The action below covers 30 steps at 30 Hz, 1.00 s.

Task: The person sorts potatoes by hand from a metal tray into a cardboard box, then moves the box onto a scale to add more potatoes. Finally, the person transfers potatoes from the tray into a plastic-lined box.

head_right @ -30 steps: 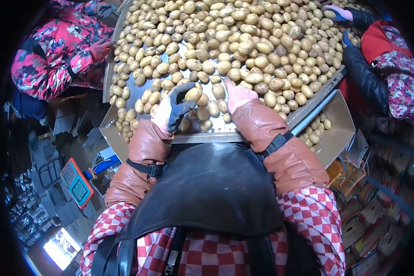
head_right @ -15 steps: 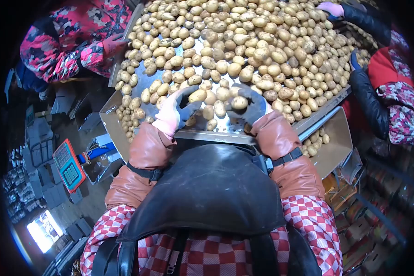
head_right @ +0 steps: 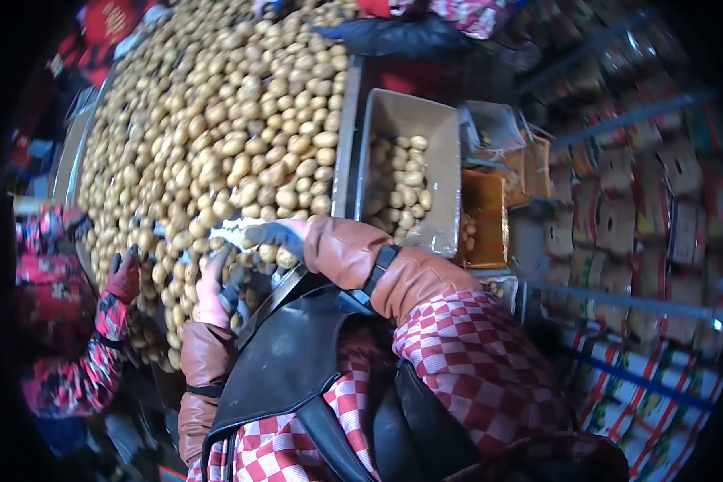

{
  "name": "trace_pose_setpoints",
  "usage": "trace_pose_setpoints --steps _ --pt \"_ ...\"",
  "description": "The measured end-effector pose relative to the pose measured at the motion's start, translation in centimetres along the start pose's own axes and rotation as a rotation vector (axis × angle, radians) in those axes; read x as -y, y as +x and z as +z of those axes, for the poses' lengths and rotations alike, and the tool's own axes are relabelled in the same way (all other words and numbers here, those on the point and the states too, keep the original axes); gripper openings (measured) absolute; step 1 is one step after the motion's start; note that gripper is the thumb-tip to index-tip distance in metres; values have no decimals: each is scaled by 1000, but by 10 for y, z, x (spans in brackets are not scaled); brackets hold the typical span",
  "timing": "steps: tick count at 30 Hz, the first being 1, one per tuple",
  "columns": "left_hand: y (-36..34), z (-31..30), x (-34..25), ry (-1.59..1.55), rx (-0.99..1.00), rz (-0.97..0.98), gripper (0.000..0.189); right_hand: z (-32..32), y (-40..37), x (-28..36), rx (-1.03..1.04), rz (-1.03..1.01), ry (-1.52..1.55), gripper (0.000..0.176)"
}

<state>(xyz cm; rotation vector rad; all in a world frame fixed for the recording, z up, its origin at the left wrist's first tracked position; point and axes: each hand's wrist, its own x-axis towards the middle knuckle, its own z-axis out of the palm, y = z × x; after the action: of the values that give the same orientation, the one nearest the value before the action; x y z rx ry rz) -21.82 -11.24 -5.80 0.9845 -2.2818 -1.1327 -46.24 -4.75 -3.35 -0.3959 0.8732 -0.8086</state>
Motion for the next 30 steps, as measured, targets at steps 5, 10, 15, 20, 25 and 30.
trace_pose_setpoints --steps 5,10,15,20,25,30 --pt "1 6 11 680 252 82 64 -66 -106 5 -660 -295 228 50" --pt "2 -3 44 491 -11 28 46 -189 -249 17 -798 -1080 822 21" --pt "1 7 19 13 -20 -75 41 -229 -255 18 -1109 -1037 692 40" --pt "9 17 -20 -633 27 -553 41 -152 -114 21 -285 -621 657 53" --pt "14 10 -33 -1066 29 -726 83 -53 5 36 -114 -262 433 72" --pt "-17 2 10 -1461 -78 -675 88 -3 87 14 180 -213 11 80"
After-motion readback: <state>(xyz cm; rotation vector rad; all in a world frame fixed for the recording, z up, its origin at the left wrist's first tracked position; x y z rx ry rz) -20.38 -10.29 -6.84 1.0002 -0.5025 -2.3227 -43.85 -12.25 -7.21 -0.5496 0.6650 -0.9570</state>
